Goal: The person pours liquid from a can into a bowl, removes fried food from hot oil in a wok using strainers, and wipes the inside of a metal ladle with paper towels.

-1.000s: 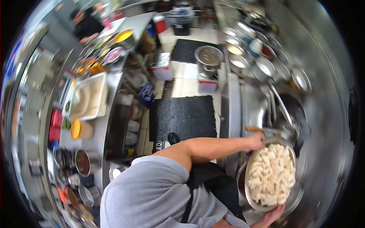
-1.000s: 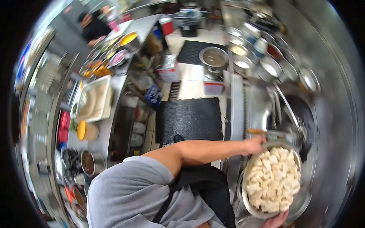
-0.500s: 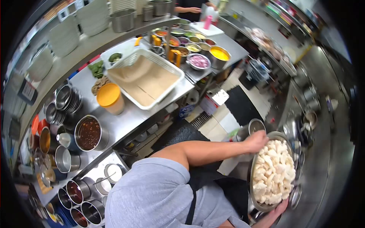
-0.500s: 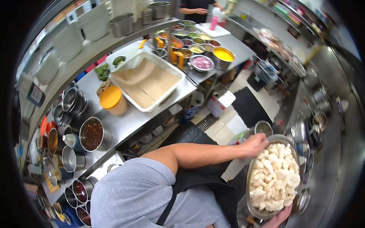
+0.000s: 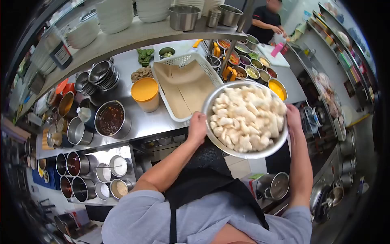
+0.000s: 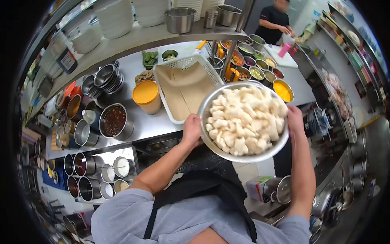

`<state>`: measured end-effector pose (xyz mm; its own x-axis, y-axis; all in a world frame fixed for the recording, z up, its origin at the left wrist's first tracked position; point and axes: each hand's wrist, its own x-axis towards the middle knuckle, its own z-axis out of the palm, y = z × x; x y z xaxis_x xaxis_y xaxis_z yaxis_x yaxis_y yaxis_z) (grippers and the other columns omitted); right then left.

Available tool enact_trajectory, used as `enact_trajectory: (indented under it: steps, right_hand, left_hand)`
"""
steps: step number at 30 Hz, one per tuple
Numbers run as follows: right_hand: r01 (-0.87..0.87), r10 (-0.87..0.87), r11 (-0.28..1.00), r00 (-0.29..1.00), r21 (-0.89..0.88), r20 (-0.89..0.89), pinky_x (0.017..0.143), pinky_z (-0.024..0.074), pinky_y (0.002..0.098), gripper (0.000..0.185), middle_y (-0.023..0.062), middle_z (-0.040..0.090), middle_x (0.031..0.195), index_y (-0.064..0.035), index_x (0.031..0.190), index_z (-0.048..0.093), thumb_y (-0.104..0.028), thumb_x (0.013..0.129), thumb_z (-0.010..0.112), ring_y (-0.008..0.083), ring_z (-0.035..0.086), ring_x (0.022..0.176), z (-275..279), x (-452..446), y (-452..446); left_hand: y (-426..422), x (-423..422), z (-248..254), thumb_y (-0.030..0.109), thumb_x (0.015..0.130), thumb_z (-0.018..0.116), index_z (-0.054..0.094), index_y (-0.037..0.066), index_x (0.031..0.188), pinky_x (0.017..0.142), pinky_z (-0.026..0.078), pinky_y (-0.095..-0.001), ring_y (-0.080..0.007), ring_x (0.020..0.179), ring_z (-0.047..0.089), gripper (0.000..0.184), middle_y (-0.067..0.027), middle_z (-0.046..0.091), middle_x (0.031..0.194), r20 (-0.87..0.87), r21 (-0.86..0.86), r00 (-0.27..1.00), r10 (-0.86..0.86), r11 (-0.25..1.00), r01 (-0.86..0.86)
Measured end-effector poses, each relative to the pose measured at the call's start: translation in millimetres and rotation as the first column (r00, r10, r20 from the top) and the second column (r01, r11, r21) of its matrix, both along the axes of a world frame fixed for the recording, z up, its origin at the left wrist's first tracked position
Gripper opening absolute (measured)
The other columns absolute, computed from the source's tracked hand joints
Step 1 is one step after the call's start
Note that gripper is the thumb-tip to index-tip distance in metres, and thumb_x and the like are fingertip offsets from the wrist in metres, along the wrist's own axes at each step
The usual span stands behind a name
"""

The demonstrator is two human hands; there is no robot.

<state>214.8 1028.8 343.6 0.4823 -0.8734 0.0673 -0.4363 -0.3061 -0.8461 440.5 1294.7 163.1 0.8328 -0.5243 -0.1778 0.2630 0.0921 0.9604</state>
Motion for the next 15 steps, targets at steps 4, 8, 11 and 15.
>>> enact_trajectory:
  steps: [4, 8, 11, 15]
  right_hand:
    - [-0.279, 0.266, 0.956, 0.954, -0.085, -0.14, 0.066, 0.0475, 0.0308, 0.02, 0.0071, 0.066, 0.083, 0.0025, 0.093, 0.068, -0.012, 0.084, 0.059, 0.0141, 0.058, 0.075, 16.6, 146.9, -67.5]
    - [-0.445, 0.252, 0.862, 0.792, -0.242, -0.557, 0.058, 0.0483, 0.0328, 0.018, 0.0073, 0.066, 0.072, 0.0025, 0.083, 0.07, -0.012, 0.077, 0.06, 0.0165, 0.06, 0.065, 20.0, 278.4, -92.0]
    - [-0.535, 0.204, 0.79, 0.691, -0.3, -0.694, 0.06, 0.0497, 0.0371, 0.021, 0.0125, 0.066, 0.07, 0.0038, 0.082, 0.07, -0.013, 0.075, 0.059, 0.0208, 0.063, 0.066, 14.1, 342.1, -82.0]
    - [-0.779, 0.124, 0.564, 0.408, -0.273, -0.905, 0.066, 0.0509, 0.0411, 0.027, 0.0201, 0.065, 0.073, 0.003, 0.087, 0.069, -0.017, 0.072, 0.061, 0.0259, 0.065, 0.069, -12.9, 379.7, -112.4]
  left_hand:
    - [-2.4, 29.6, -1.8, 0.017, 0.097, 0.047, 0.056, 0.001, 0.091, 0.061, 0.046, -0.0348, -0.0172, 0.07, 0.053, 0.02, -0.0076, 0.057, 0.08, -0.345, -0.101, 0.921, 0.179, 0.969, -0.226]
    - [-24.1, 65.2, -35.6, 0.014, 0.095, 0.046, 0.055, 0.003, 0.084, 0.049, 0.042, -0.0366, -0.0187, 0.061, 0.051, 0.018, -0.0072, 0.055, 0.074, -0.645, -0.18, 0.754, 0.124, 0.934, -0.307]
    - [-29.5, 74.6, -53.1, 0.011, 0.094, 0.041, 0.054, 0.003, 0.087, 0.04, 0.038, -0.031, -0.0157, 0.051, 0.047, 0.016, -0.0058, 0.054, 0.071, -0.769, -0.177, 0.638, 0.033, 0.949, -0.263]
    - [-32.0, 75.5, -59.5, 0.009, 0.092, 0.039, 0.052, 0.003, 0.084, 0.041, 0.038, -0.0304, -0.017, 0.051, 0.045, 0.017, -0.0074, 0.052, 0.07, -0.824, -0.169, 0.567, -0.009, 0.958, -0.231]
